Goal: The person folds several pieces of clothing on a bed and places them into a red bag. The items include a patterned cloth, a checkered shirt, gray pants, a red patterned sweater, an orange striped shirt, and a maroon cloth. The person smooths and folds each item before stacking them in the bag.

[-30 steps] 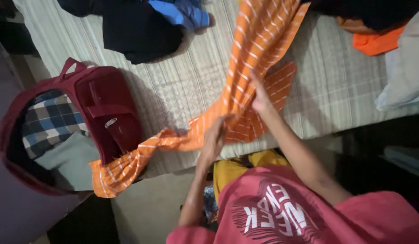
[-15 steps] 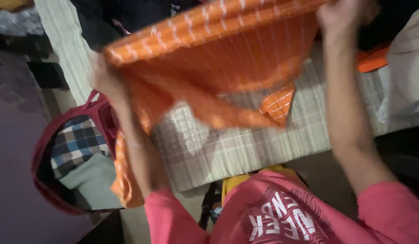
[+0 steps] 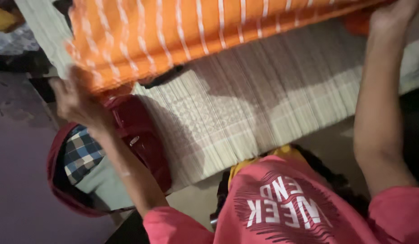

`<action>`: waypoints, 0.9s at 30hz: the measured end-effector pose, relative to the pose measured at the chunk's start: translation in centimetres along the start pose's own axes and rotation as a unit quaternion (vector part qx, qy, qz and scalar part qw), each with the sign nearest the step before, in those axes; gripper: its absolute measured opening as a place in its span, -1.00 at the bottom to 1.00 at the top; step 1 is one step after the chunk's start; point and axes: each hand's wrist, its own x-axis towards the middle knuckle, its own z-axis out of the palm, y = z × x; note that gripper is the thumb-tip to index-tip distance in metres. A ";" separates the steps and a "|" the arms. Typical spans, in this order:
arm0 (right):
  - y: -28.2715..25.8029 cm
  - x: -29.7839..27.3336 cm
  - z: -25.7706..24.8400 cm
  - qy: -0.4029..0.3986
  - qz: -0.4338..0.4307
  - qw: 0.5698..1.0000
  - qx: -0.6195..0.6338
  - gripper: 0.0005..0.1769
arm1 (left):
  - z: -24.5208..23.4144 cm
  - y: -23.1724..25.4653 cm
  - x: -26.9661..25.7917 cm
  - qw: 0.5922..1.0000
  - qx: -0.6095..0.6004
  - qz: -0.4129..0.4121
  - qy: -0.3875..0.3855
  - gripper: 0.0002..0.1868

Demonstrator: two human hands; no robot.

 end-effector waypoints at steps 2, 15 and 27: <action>-0.7 -3.5 -5.0 0.036 -0.019 0.999 -0.024 -0.56 | -0.9 4.3 -3.8 0.995 -0.032 -0.019 -0.096 -0.72; 4.1 -30.1 -26.3 0.331 -0.032 0.886 -0.322 -0.62 | -0.5 6.0 -36.7 0.810 -0.009 0.371 -0.454 -0.18; 4.5 -37.8 -33.9 0.383 -0.050 0.842 -0.378 -0.57 | 3.4 10.7 -40.2 0.768 -0.046 0.288 -0.569 -0.48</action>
